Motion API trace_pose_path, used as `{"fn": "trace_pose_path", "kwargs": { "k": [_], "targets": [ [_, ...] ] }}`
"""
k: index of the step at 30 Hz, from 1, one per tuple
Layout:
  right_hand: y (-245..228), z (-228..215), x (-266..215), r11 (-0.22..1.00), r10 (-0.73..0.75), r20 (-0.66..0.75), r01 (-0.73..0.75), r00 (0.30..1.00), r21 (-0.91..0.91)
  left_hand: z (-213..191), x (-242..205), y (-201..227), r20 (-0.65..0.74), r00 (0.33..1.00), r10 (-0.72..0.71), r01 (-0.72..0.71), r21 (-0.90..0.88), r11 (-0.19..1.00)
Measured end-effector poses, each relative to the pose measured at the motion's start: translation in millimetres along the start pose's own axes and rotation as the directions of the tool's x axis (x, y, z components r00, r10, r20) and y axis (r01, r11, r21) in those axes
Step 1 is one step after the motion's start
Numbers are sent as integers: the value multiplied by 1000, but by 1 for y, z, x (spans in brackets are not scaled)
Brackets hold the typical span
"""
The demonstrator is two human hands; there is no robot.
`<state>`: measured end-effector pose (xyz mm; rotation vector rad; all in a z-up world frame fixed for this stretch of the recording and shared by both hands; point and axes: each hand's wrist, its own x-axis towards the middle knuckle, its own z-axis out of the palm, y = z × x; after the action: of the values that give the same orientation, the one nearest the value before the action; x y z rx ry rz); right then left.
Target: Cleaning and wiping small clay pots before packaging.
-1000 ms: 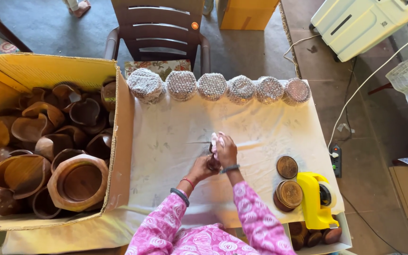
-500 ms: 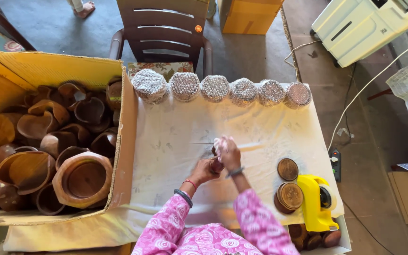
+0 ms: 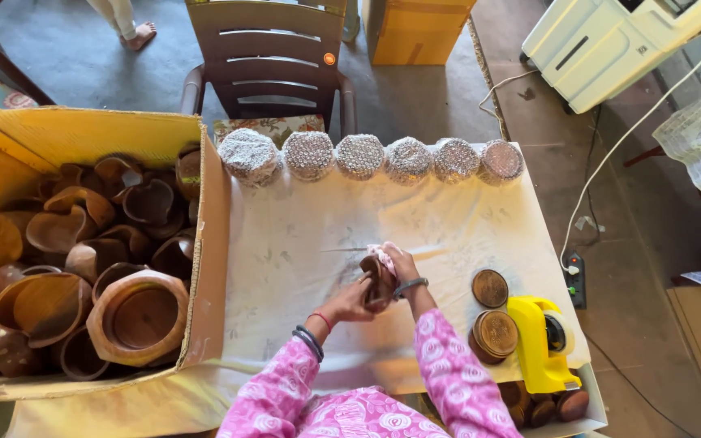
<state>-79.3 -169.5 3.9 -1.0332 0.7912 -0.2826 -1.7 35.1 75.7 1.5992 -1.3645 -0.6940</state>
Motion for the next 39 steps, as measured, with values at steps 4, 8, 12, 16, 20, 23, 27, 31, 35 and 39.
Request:
{"fn": "trace_pose_path", "kwargs": {
  "k": [4,8,12,16,20,23,27,31,35,39],
  "targets": [
    [8,29,-63,983,-180,-114,173,977,-69,11,12,-14,36,994,-100,95,-720,687],
    [-15,77,-119,645,-695,-183,489,696,-588,11,29,-2,119,900,-420,210,-962,177],
    [-22,85,-132,188,-849,129,522,512,-832,60,40,-74,-11,821,-571,215,-920,327],
    [-28,84,-122,122,-841,175,495,512,-860,49,35,-51,-124,815,-566,290,-758,584],
    [-31,64,-86,281,-797,14,391,604,-877,60,27,-64,-165,870,-464,264,-638,723],
    [-41,46,-56,596,-567,-176,253,805,-762,49,19,-49,-147,884,-445,233,-686,690],
    [-4,-10,18,964,-15,-158,-28,987,-266,34,11,-37,-229,873,-430,213,-613,761],
    [10,-22,52,992,60,-17,-61,998,-109,32,13,-42,-254,848,-465,238,-602,762],
    [13,-17,30,992,-30,-116,15,993,-128,24,12,-33,-456,746,-485,353,-346,869],
    [37,-8,-16,936,-318,-220,268,922,-229,4,17,16,-579,422,-698,524,-473,708]
  ]
}}
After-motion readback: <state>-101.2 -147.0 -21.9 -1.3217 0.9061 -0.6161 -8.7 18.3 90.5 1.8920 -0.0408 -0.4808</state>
